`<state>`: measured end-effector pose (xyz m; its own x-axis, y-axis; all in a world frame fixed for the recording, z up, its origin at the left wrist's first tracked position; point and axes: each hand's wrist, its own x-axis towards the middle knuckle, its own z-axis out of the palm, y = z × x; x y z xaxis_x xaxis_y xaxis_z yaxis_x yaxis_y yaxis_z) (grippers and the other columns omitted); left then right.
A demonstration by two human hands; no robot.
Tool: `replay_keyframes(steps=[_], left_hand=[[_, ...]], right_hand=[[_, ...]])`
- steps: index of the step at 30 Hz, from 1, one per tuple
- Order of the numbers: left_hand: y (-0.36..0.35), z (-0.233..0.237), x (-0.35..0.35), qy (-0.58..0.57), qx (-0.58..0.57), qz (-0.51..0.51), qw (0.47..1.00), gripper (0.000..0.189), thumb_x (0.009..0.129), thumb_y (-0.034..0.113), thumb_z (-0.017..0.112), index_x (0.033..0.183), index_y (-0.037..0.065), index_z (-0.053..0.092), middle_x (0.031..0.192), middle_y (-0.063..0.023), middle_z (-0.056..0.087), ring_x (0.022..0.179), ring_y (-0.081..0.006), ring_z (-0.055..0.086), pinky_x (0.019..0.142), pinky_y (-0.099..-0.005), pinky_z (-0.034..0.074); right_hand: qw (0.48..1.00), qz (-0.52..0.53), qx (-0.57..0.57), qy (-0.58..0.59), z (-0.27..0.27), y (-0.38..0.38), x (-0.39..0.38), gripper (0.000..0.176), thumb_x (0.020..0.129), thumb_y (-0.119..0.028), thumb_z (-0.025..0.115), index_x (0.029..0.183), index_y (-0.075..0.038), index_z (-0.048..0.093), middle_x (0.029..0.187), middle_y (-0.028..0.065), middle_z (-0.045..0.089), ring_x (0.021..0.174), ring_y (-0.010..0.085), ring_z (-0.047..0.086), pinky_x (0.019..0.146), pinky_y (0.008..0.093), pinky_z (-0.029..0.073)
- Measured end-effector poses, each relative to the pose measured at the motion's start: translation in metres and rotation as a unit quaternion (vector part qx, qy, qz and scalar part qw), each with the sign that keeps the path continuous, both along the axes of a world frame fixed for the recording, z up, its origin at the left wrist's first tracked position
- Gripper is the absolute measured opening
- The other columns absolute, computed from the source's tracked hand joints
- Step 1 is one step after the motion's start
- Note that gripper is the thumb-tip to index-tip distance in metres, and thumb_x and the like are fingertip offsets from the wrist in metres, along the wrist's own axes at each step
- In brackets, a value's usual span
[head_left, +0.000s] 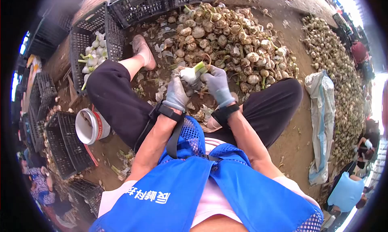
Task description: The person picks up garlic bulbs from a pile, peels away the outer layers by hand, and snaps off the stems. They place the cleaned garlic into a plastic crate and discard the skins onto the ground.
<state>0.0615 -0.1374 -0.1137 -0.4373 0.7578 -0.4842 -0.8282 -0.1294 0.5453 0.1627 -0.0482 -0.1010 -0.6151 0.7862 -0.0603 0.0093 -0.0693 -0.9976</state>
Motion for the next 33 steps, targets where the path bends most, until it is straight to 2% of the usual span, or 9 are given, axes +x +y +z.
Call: replay_keyframes(steps=[5,6,8,11,13,16,21,24,33], left_hand=[[0.0,0.021,0.012,0.123,-0.055,-0.052,0.989,0.055,0.086,0.058,0.042,0.102,0.008,0.058,0.087,-0.0039,0.061,0.073,-0.0144,0.059,0.059,-0.0251,0.047],[0.004,0.02,0.015,0.268,-0.042,-0.069,0.96,0.059,0.085,0.059,0.044,0.105,0.005,0.056,0.089,-0.0047,0.06,0.079,-0.0138,0.057,0.064,-0.0245,0.046],[0.007,0.022,0.018,0.537,-0.027,-0.061,0.841,0.059,0.086,0.052,0.05,0.115,0.0,0.048,0.097,-0.0076,0.059,0.094,-0.013,0.052,0.078,-0.0247,0.043],[0.002,0.037,0.025,0.602,0.008,0.058,0.797,0.05,0.088,0.039,0.054,0.117,-0.001,0.045,0.096,-0.0064,0.06,0.09,-0.0127,0.054,0.074,-0.0242,0.046],[-0.002,0.021,0.013,0.462,-0.023,-0.01,0.886,0.043,0.09,0.038,0.047,0.113,0.002,0.05,0.091,-0.0047,0.061,0.08,-0.0111,0.057,0.067,-0.0215,0.047],[-0.01,-0.011,-0.01,-0.008,0.128,-0.122,0.984,0.048,0.092,0.048,0.032,0.105,0.008,0.057,0.083,-0.0025,0.063,0.066,-0.0103,0.058,0.06,-0.0201,0.047],[0.007,-0.015,-0.009,0.26,-0.011,-0.059,0.964,0.047,0.093,0.045,0.039,0.109,0.003,0.054,0.09,-0.0029,0.06,0.076,-0.0104,0.057,0.068,-0.0244,0.047],[0.009,0.008,0.01,0.435,0.01,0.045,0.899,0.032,0.087,0.013,0.058,0.114,-0.002,0.048,0.092,-0.0062,0.057,0.079,-0.0109,0.055,0.067,-0.024,0.047],[-0.006,0.033,0.006,0.261,0.039,-0.027,0.964,0.027,0.09,0.024,0.053,0.101,0.001,0.059,0.086,-0.0038,0.064,0.07,-0.0078,0.058,0.059,-0.0199,0.046]], right_hand=[[0.954,0.103,-0.277,0.045,0.035,-0.007,0.031,0.025,0.074,0.002,0.056,0.098,-0.001,0.062,0.094,0.0063,0.063,0.078,0.0138,0.062,0.065,0.0248,0.051],[0.983,0.171,0.045,0.047,0.013,-0.005,0.032,0.025,0.072,0.006,0.054,0.094,-0.001,0.064,0.089,0.0065,0.066,0.077,0.0153,0.063,0.066,0.0252,0.051],[0.968,0.151,0.198,-0.006,0.001,0.006,0.035,0.025,0.071,0.007,0.053,0.091,-0.001,0.064,0.087,0.0063,0.066,0.077,0.0158,0.063,0.065,0.0254,0.051],[0.913,0.123,0.382,-0.067,0.017,0.004,0.027,0.025,0.07,0.009,0.049,0.088,0.002,0.065,0.082,0.0074,0.067,0.077,0.0175,0.064,0.065,0.0257,0.051],[0.967,0.093,-0.23,0.049,0.025,-0.003,0.02,0.023,0.071,0.008,0.049,0.087,0.004,0.064,0.082,0.0077,0.066,0.075,0.016,0.064,0.065,0.0252,0.049],[0.986,0.092,-0.14,-0.004,0.027,-0.006,0.02,0.019,0.072,0.005,0.053,0.088,0.006,0.063,0.082,0.007,0.065,0.068,0.012,0.06,0.062,0.0227,0.048],[0.988,0.076,-0.131,-0.029,0.023,0.0,0.023,0.018,0.073,0.001,0.055,0.089,0.006,0.062,0.077,0.0054,0.064,0.064,0.0103,0.056,0.057,0.0231,0.046],[0.995,0.046,-0.082,-0.032,0.005,0.001,0.019,0.017,0.074,0.001,0.053,0.088,0.005,0.061,0.074,0.0045,0.061,0.063,0.0109,0.054,0.056,0.0238,0.044],[0.99,-0.006,0.054,-0.13,0.021,0.041,0.026,0.015,0.076,0.004,0.05,0.085,0.001,0.062,0.076,0.0094,0.065,0.059,0.0146,0.058,0.053,0.0266,0.048]])
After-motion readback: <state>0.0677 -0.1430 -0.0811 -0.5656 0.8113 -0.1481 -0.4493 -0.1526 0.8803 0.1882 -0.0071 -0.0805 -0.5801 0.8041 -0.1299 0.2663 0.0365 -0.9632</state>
